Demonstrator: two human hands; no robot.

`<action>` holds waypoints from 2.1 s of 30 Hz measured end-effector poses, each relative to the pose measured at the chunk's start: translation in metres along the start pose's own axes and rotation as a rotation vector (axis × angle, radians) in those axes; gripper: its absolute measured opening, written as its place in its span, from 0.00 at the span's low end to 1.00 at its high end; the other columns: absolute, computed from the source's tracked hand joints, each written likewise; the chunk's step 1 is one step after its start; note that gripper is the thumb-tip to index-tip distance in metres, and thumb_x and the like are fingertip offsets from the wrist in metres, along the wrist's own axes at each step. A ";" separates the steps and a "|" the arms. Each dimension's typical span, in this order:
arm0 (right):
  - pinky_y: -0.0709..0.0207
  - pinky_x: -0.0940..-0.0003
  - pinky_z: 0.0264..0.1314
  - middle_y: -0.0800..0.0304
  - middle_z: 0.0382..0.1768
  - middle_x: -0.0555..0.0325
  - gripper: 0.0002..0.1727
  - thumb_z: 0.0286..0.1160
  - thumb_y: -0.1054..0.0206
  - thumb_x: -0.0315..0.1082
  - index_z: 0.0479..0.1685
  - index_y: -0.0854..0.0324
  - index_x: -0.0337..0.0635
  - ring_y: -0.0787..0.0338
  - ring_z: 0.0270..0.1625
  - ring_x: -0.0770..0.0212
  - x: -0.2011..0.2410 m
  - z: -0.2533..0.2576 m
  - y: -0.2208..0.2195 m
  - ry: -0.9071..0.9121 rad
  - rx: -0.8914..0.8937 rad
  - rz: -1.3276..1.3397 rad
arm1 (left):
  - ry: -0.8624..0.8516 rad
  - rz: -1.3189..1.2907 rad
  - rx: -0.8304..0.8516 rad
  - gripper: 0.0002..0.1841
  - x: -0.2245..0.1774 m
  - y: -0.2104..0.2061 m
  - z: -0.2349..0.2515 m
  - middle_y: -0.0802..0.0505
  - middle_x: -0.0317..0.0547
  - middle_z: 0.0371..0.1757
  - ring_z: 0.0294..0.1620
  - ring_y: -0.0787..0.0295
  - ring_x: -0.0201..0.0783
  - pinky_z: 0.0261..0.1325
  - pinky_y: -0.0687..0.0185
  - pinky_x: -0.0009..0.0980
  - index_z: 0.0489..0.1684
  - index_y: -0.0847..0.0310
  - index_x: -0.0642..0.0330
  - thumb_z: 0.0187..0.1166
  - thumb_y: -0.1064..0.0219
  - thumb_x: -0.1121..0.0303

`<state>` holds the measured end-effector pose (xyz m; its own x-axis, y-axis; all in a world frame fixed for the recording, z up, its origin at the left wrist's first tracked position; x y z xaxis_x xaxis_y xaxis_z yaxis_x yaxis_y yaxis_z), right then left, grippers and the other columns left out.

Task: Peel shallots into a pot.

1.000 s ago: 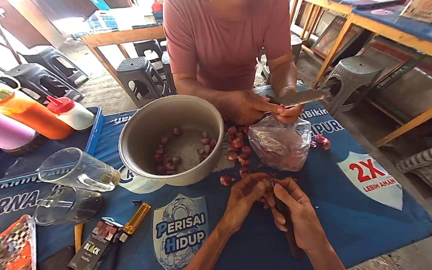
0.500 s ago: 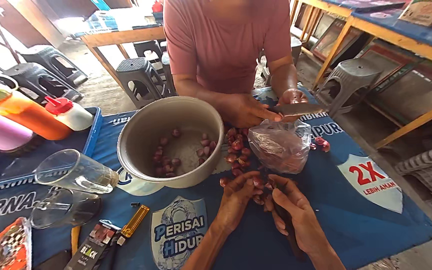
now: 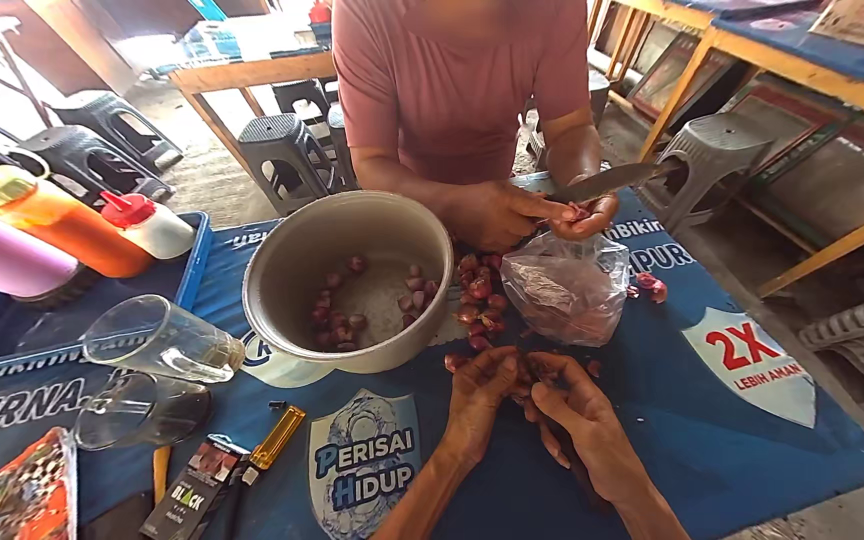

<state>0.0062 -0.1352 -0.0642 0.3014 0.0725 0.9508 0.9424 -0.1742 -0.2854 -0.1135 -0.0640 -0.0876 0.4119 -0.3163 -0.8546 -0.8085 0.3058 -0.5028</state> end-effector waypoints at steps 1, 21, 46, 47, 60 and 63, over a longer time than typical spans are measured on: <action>0.29 0.82 0.10 0.12 0.35 0.55 0.23 0.82 0.40 0.31 0.76 0.31 0.41 0.22 0.15 0.72 0.000 0.000 0.000 0.007 0.004 -0.001 | 0.004 0.008 -0.003 0.11 0.000 0.000 0.000 0.06 0.45 0.40 0.40 0.07 0.33 0.51 0.10 0.30 0.55 0.17 0.73 0.85 0.43 0.78; 0.32 0.81 0.07 0.14 0.26 0.56 0.13 0.82 0.39 0.31 0.61 0.24 0.39 0.24 0.11 0.73 -0.004 0.004 0.003 -0.025 -0.101 0.050 | -0.145 0.192 0.016 0.09 -0.002 -0.006 -0.005 0.06 0.40 0.39 0.39 0.09 0.27 0.49 0.12 0.25 0.53 0.16 0.72 0.82 0.40 0.80; 0.31 0.82 0.07 0.17 0.24 0.58 0.13 0.90 0.50 0.35 0.62 0.25 0.43 0.25 0.10 0.74 -0.002 0.011 0.013 -0.181 -0.003 0.301 | -0.101 0.098 0.141 0.18 -0.008 0.002 0.006 0.04 0.48 0.48 0.43 0.06 0.36 0.50 0.10 0.32 0.60 0.20 0.72 0.91 0.54 0.70; 0.31 0.82 0.07 0.16 0.24 0.58 0.13 0.88 0.48 0.35 0.62 0.24 0.43 0.25 0.10 0.74 -0.001 0.011 0.013 -0.177 -0.004 0.268 | -0.086 0.085 0.133 0.18 -0.007 0.001 0.006 0.05 0.47 0.49 0.43 0.06 0.34 0.50 0.10 0.31 0.60 0.19 0.71 0.91 0.54 0.70; 0.27 0.79 0.11 0.11 0.35 0.57 0.33 0.84 0.41 0.33 0.91 0.38 0.45 0.22 0.15 0.71 0.003 0.016 0.000 -0.044 0.163 -0.030 | -0.076 0.040 0.010 0.12 -0.006 0.006 0.006 0.07 0.42 0.36 0.36 0.09 0.32 0.48 0.10 0.29 0.51 0.15 0.70 0.86 0.44 0.75; 0.28 0.80 0.11 0.10 0.37 0.57 0.31 0.84 0.41 0.33 0.89 0.35 0.44 0.22 0.15 0.71 0.002 0.017 0.001 -0.036 0.150 -0.058 | -0.067 0.032 -0.007 0.11 -0.006 0.008 0.006 0.06 0.43 0.36 0.36 0.08 0.32 0.48 0.10 0.29 0.50 0.14 0.70 0.85 0.42 0.76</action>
<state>0.0104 -0.1187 -0.0644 0.2487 0.1137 0.9619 0.9685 -0.0207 -0.2480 -0.1193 -0.0542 -0.0875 0.4132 -0.2452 -0.8770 -0.8245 0.3080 -0.4746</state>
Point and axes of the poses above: each hand's wrist, its own z-axis towards the middle knuckle, its own y-axis out of the back of the hand, x = y × z, the point moved 5 cm from there along z, towards the middle knuckle
